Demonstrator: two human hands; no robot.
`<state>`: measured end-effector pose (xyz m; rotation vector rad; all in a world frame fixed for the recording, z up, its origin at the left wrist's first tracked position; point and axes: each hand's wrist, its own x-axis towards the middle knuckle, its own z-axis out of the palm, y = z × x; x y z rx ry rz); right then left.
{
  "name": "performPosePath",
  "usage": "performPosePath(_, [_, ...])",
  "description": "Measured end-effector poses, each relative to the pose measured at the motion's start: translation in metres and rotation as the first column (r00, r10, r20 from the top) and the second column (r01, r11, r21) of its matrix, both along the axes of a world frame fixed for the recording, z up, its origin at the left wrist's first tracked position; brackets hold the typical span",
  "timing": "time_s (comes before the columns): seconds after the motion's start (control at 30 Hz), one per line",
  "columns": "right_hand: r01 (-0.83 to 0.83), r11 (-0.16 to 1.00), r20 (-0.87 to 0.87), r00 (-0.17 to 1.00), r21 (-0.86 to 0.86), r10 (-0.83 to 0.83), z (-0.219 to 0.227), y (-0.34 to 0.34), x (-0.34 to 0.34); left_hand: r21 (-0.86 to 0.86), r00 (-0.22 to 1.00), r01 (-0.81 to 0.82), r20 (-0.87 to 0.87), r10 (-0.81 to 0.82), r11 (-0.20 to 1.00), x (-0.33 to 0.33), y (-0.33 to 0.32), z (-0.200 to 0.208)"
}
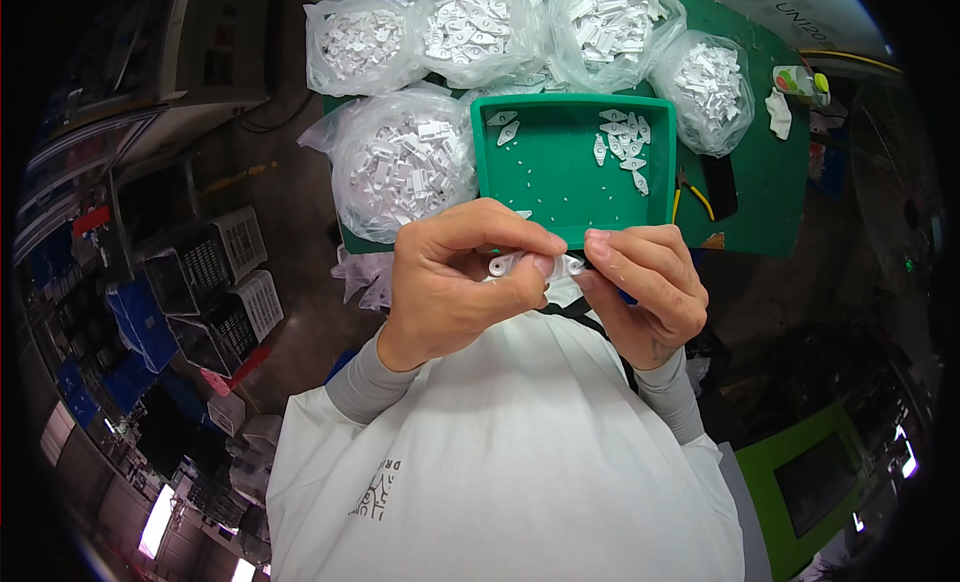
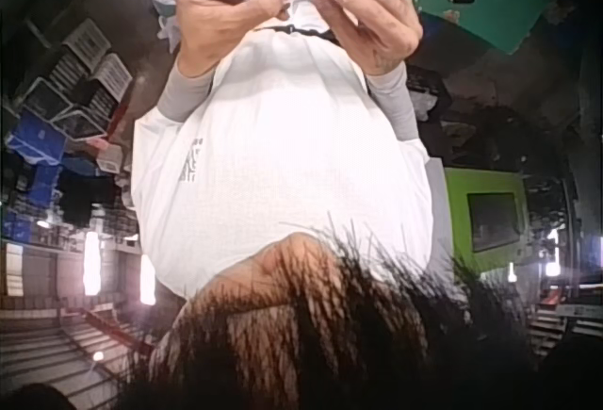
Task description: The person assembles small white plastic lighting components by hand at a factory workstation.
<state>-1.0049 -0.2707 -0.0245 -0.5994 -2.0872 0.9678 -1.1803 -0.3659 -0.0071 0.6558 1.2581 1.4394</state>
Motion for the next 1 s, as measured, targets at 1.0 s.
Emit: performPosePath(1.0, [0.055, 0.751, 0.002, 0.997, -0.658, -0.072, -0.016, -0.006, 0.0, 0.069, 0.971, -0.171, -0.158, 0.18, 0.983, 0.021, 0.002, -0.025])
